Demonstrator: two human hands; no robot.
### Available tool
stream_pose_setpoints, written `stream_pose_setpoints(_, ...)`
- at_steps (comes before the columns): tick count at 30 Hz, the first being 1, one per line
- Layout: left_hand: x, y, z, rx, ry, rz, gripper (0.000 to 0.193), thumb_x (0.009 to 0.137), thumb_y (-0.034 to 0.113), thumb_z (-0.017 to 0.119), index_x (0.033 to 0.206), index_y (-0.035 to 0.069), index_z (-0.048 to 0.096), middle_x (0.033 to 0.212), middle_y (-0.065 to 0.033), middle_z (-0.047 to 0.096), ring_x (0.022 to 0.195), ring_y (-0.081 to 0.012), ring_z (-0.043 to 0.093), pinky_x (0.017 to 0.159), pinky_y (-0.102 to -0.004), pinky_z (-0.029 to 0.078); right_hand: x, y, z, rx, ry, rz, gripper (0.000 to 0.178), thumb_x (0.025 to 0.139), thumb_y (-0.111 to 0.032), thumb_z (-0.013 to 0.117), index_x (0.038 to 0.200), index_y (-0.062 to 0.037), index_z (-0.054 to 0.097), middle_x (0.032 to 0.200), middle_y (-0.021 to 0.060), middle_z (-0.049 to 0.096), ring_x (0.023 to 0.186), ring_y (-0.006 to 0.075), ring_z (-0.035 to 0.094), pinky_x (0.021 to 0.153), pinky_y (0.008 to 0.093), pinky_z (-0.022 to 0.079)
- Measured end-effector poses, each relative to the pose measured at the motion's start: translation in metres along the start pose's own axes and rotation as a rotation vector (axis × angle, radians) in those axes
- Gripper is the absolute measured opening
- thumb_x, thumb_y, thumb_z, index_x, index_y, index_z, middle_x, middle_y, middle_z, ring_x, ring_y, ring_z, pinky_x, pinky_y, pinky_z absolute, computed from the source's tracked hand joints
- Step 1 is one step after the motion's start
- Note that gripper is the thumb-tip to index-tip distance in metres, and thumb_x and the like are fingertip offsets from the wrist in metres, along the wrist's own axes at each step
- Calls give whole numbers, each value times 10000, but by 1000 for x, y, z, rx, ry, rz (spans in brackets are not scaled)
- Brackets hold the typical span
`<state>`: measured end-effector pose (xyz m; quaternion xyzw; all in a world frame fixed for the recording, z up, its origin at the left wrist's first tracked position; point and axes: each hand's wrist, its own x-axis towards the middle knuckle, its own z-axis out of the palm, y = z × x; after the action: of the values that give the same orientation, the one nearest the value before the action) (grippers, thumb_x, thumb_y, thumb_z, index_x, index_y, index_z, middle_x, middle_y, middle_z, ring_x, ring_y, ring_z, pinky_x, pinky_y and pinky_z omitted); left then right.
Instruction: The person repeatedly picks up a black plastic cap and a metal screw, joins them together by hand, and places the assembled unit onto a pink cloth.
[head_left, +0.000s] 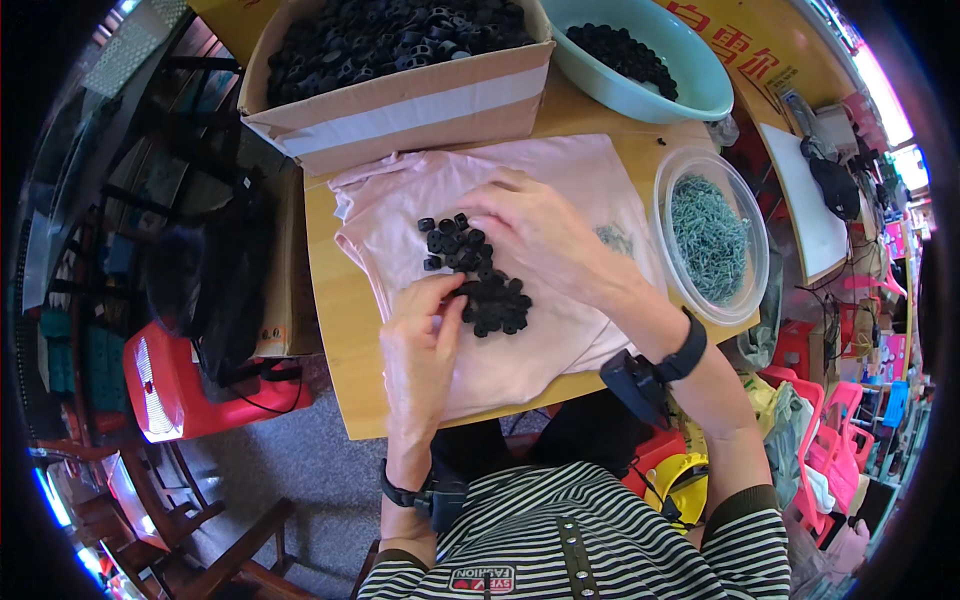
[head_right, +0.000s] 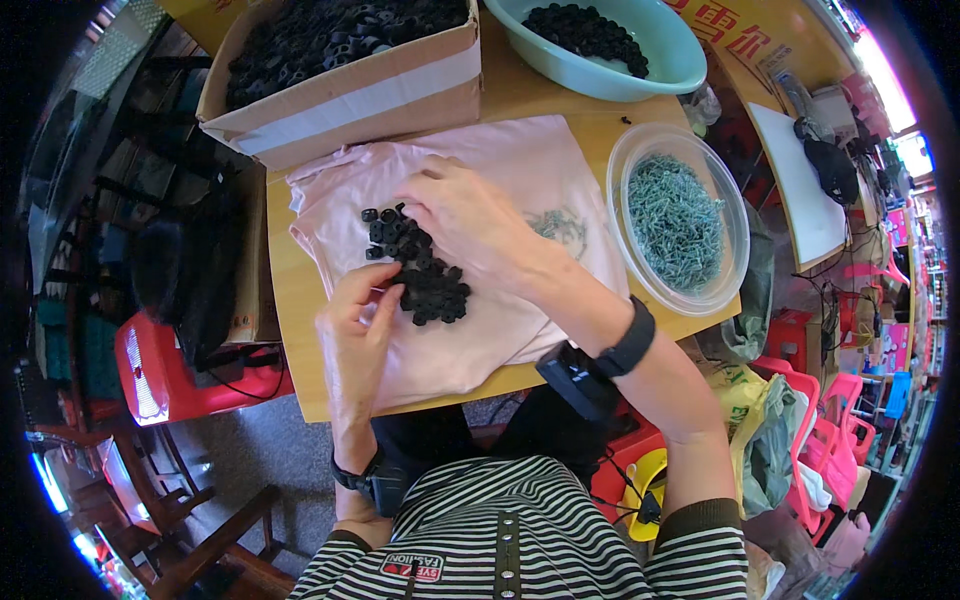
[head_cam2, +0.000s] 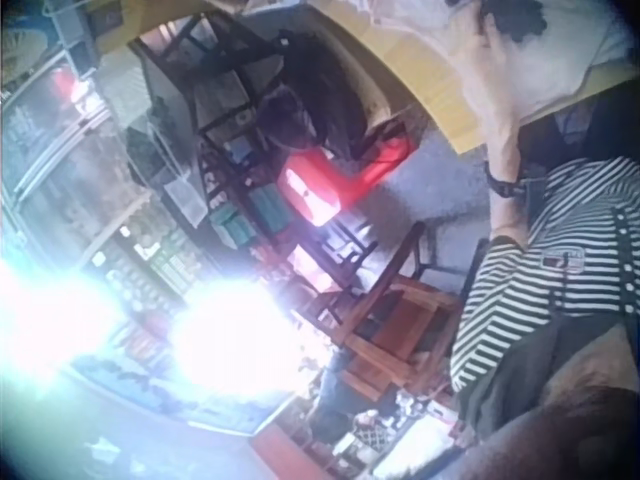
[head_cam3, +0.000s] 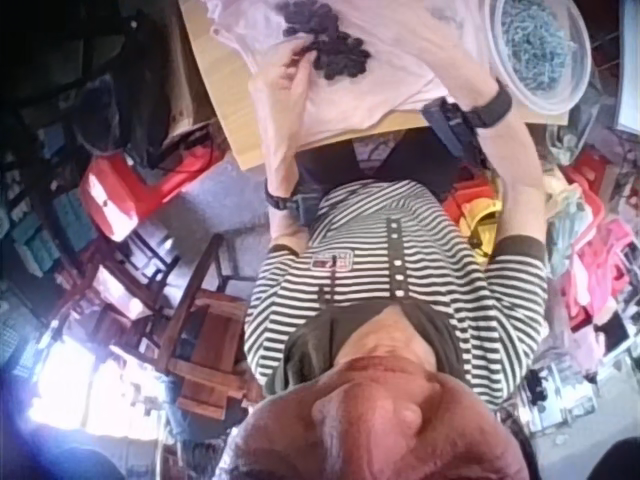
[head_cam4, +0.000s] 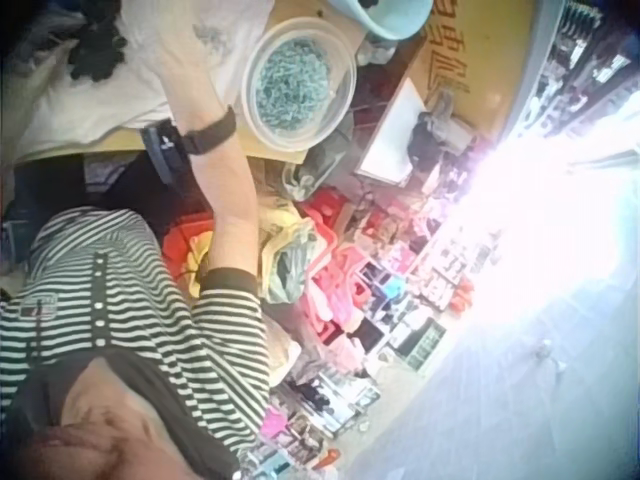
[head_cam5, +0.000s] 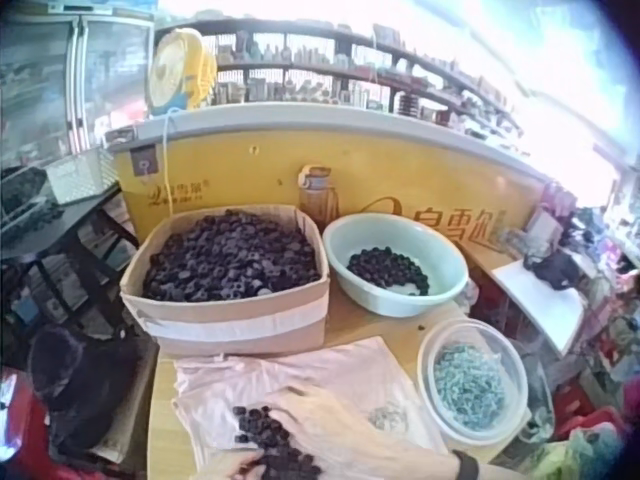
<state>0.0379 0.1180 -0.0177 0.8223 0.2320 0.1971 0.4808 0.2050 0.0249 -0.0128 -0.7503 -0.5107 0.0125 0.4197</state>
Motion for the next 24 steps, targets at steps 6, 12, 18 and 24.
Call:
stream_pose_setpoints(6, -3, 5, 2, -24, -50, 26, 194, 842, 11, 653, 1034, 3, 676, 980, -97, 673, 799, -145, 627, 712, -250, 496, 4, -13, -10, 224, -331, 395, 210, 856, -35, 572, 1059, 9, 601, 822, 146, 599, 741, 270, 593, 695, 358, 480)
stream_pose_setpoints(12, 25, -8, -13, 120, 89, 82, 269, 843, 4, 593, 1108, 28, 630, 1122, -132, 628, 1011, -324, 580, 881, -378, 464, -21, -10, -19, 72, -245, 260, 189, 855, -53, 568, 1022, 22, 615, 780, 157, 621, 716, 255, 605, 679, 354, 479)
stream_pose_setpoints(18, 52, -21, -4, 336, 56, 331, 305, 836, -41, 542, 1126, 18, 618, 1115, -128, 620, 1057, -347, 528, 932, -407, 416, -36, -7, -19, 189, -159, 420, 181, 855, -84, 589, 996, 23, 625, 854, 177, 661, 758, 278, 634, 704, 346, 485)
stream_pose_setpoints(24, 34, -8, -4, 206, -132, 234, 281, 884, -22, 528, 1147, 26, 614, 1101, -132, 615, 981, -270, 586, 835, -312, 462, -37, -8, -20, 70, -42, 338, 201, 845, -89, 612, 1012, 23, 611, 825, 174, 654, 732, 275, 636, 681, 346, 484)
